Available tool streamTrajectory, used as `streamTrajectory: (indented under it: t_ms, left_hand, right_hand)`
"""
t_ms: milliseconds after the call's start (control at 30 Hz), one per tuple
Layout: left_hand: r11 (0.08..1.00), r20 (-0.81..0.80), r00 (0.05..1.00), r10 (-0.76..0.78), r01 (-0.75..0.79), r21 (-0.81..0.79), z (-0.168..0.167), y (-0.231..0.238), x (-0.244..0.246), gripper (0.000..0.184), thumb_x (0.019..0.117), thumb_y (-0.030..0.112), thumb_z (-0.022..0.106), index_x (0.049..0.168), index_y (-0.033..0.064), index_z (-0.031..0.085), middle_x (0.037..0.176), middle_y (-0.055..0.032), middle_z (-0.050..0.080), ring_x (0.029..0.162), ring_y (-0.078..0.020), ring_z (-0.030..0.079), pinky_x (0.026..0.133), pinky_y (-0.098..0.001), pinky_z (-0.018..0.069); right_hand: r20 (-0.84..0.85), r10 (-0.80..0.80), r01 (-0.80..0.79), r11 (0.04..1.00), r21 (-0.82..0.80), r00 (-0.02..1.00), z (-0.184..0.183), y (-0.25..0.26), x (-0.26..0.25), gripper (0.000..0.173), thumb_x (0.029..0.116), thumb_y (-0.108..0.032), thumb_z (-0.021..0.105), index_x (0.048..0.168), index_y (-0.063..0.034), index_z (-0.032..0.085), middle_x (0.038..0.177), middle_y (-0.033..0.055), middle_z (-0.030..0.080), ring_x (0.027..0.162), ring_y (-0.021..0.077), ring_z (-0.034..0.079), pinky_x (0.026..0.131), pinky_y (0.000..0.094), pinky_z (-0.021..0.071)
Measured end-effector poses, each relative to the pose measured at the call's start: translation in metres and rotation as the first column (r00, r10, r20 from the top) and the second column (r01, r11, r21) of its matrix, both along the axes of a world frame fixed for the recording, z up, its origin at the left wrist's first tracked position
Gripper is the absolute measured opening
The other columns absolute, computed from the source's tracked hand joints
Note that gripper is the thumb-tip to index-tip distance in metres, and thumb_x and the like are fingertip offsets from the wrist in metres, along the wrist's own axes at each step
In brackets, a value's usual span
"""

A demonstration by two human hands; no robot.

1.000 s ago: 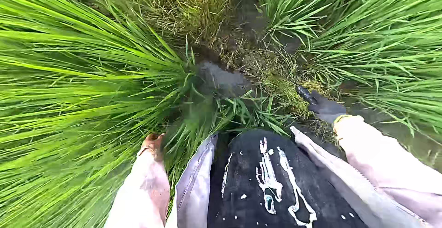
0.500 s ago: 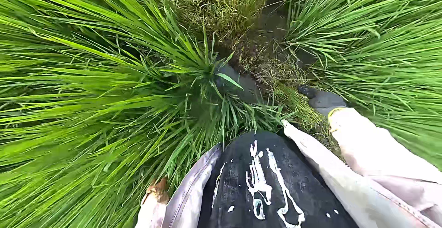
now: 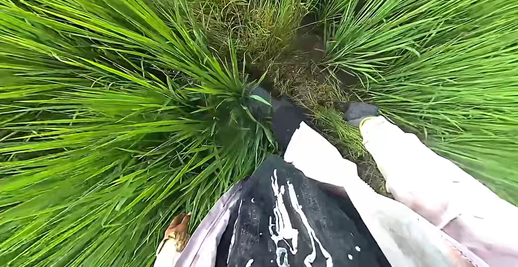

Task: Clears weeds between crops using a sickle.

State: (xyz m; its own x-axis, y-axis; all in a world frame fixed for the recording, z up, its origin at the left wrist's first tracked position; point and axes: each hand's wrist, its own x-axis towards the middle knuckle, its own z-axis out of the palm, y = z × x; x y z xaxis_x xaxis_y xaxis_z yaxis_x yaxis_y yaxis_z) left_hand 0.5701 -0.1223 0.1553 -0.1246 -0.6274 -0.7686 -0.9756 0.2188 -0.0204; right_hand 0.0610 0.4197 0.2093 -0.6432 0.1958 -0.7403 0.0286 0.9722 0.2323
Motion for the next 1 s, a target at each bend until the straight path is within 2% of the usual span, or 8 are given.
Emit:
streamTrajectory:
  t_ms: [233, 333, 533, 767, 800, 867, 933, 1000]
  left_hand:
    - [0.987, -0.157, 0.986, 0.062, -0.037, 0.159, -0.011, -0.016, 0.072, 0.038, 0.1094, 0.025, 0.051, 0.134, -0.0033, 0.06, 0.122, -0.0251, 0.068, 0.111, -0.0299, 0.067, 0.097, -0.0459, 0.0548]
    - [0.991, -0.127, 0.984, 0.127, -0.121, 0.058, 0.035, 0.018, 0.035, 0.037, 0.1091, 0.019, 0.044, 0.138, 0.0009, 0.06, 0.132, -0.015, 0.066, 0.123, -0.0196, 0.062, 0.108, -0.0371, 0.0478]
    - [0.895, -0.434, 0.785, 0.441, -0.419, 0.152, 0.036, 0.041, 0.038, 0.035, 0.1118, 0.017, 0.039, 0.13, -0.0032, 0.061, 0.117, -0.0171, 0.069, 0.107, -0.0173, 0.065, 0.096, -0.0311, 0.0524]
    - [0.953, 0.065, 0.994, 0.093, -0.107, 0.283, 0.034, 0.011, 0.017, 0.041, 0.1126, 0.021, 0.041, 0.148, 0.0035, 0.048, 0.144, -0.0209, 0.057, 0.132, -0.0293, 0.055, 0.111, -0.0423, 0.0424]
    - [0.963, 0.022, 0.999, 0.034, -0.039, 0.268, 0.011, 0.002, 0.032, 0.043, 0.1125, 0.026, 0.043, 0.148, 0.0032, 0.048, 0.141, -0.0227, 0.059, 0.129, -0.0314, 0.058, 0.108, -0.0466, 0.0459]
    - [0.972, -0.303, 0.928, -0.215, 0.173, -0.159, -0.042, 0.007, 0.077, 0.044, 0.1051, 0.039, 0.055, 0.124, 0.0019, 0.068, 0.101, -0.0224, 0.075, 0.087, -0.0324, 0.074, 0.072, -0.0501, 0.0605]
    - [0.993, -0.084, 0.995, -0.058, 0.066, 0.095, -0.006, -0.001, 0.024, 0.049, 0.1065, 0.042, 0.055, 0.144, 0.0103, 0.055, 0.128, -0.0211, 0.068, 0.117, -0.0353, 0.066, 0.099, -0.0582, 0.0519]
    - [1.0, -0.063, 0.998, -0.005, 0.007, 0.029, 0.012, 0.006, -0.014, 0.048, 0.1044, 0.037, 0.06, 0.144, 0.0113, 0.056, 0.13, -0.0211, 0.067, 0.119, -0.0362, 0.066, 0.101, -0.0594, 0.0509]
  right_hand:
    - [0.024, 0.004, -0.003, 0.999, -0.048, 1.0, 0.012, -0.004, 0.009, 0.039, 0.0917, -0.031, 0.067, 0.128, -0.018, 0.069, 0.121, 0.0224, 0.07, 0.113, 0.0464, 0.065, 0.088, 0.0742, 0.0491]
    - [0.026, -0.003, 0.005, 0.998, -0.058, 1.0, 0.02, -0.008, 0.009, 0.033, 0.0924, -0.031, 0.066, 0.12, -0.0132, 0.071, 0.117, 0.0222, 0.071, 0.112, 0.0451, 0.066, 0.086, 0.0722, 0.05]
    - [0.032, 0.064, -0.06, 0.993, -0.103, 0.997, 0.005, 0.001, 0.015, 0.034, 0.0953, -0.029, 0.066, 0.127, -0.0156, 0.07, 0.122, 0.0203, 0.07, 0.114, 0.0442, 0.066, 0.088, 0.0721, 0.0504]
    - [-0.009, -0.006, 0.005, 0.998, -0.068, 1.0, 0.003, 0.008, 0.038, 0.041, 0.0948, -0.032, 0.067, 0.126, -0.0044, 0.066, 0.116, 0.0276, 0.069, 0.11, 0.0485, 0.065, 0.086, 0.0724, 0.0503]
    - [-0.023, -0.012, 0.01, 0.998, -0.056, 1.0, -0.005, 0.012, 0.041, 0.045, 0.0924, -0.032, 0.068, 0.129, -0.0055, 0.064, 0.116, 0.028, 0.069, 0.109, 0.0492, 0.066, 0.085, 0.073, 0.0506]
    - [-0.036, -0.026, 0.024, 0.999, -0.045, 0.999, -0.012, 0.015, 0.042, 0.048, 0.0901, -0.033, 0.069, 0.132, -0.0096, 0.063, 0.116, 0.0261, 0.069, 0.107, 0.0484, 0.067, 0.083, 0.0736, 0.051]
    - [-0.023, -0.034, 0.033, 0.999, -0.03, 0.999, -0.009, 0.011, 0.039, 0.049, 0.0893, -0.035, 0.07, 0.13, -0.0094, 0.063, 0.113, 0.0263, 0.07, 0.105, 0.0485, 0.067, 0.082, 0.0734, 0.0512]
    - [0.002, -0.026, 0.026, 0.999, -0.031, 1.0, -0.015, 0.013, 0.03, 0.048, 0.0889, -0.036, 0.071, 0.127, -0.0076, 0.065, 0.113, 0.0265, 0.07, 0.104, 0.0482, 0.068, 0.081, 0.0731, 0.0518]
